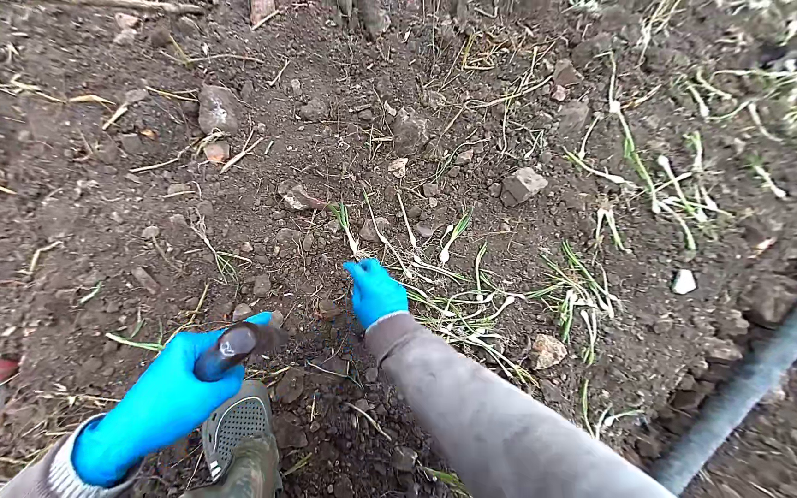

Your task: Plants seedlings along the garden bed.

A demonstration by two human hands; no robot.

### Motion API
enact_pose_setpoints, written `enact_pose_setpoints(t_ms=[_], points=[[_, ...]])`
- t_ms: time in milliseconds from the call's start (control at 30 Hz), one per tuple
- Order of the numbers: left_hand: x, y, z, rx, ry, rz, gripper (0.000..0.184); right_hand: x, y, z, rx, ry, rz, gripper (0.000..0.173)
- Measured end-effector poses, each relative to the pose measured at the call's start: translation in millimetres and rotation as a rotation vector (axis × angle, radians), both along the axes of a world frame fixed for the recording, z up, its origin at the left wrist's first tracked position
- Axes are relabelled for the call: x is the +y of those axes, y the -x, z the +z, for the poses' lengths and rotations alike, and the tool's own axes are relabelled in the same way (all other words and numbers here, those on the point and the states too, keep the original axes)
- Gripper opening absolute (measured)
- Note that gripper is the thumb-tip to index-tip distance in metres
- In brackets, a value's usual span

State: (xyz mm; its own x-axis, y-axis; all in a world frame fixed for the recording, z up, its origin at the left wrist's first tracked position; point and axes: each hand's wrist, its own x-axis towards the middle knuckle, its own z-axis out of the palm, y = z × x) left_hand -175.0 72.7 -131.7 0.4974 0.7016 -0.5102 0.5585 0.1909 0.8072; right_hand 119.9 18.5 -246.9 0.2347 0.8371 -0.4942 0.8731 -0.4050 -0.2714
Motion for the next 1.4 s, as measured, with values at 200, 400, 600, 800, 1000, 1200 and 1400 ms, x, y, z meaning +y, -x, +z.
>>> enact_pose_setpoints(t_ms=[200,400,600,800,1000,1200,1400], points=[[-8.2,0.6,-36.2,0.083,0.091,-0.178,0.058,80.2,-30.6,-17.5,-0.224,0.188,0.31,0.057],[5.6,28.7,-36.8,-0.105,0.202,0.158,0.016,14.2,12.5,3.0,-0.054,-0.28,0.285,0.018],[58.3,15.3,38.6,-0.45,-0.11,-0.122,0.039,-37.1,57.7,15.7,0.136,0.373,0.28,0.041],[31.2,-46.1,-38.5,0.186,0.184,-0.466,0.041,-7.5,67.7,51.4,0.078,0.478,0.191,0.034],[14.1,10.9,-16.9,0.044,0.143,-0.129,0.041,21.5,118.3,3.2,0.126,0.511,0.295,0.031],[33.5,45.8,11.2,-0.185,-0.166,0.087,0.051,2.0,102.7,-6.3,0.113,0.218,0.32,0.042],[24.5,35.6,-68.1,-0.037,0.105,0.197,0.055,95.7,124.4,2.9,0.242,-0.102,0.369,0.037]])
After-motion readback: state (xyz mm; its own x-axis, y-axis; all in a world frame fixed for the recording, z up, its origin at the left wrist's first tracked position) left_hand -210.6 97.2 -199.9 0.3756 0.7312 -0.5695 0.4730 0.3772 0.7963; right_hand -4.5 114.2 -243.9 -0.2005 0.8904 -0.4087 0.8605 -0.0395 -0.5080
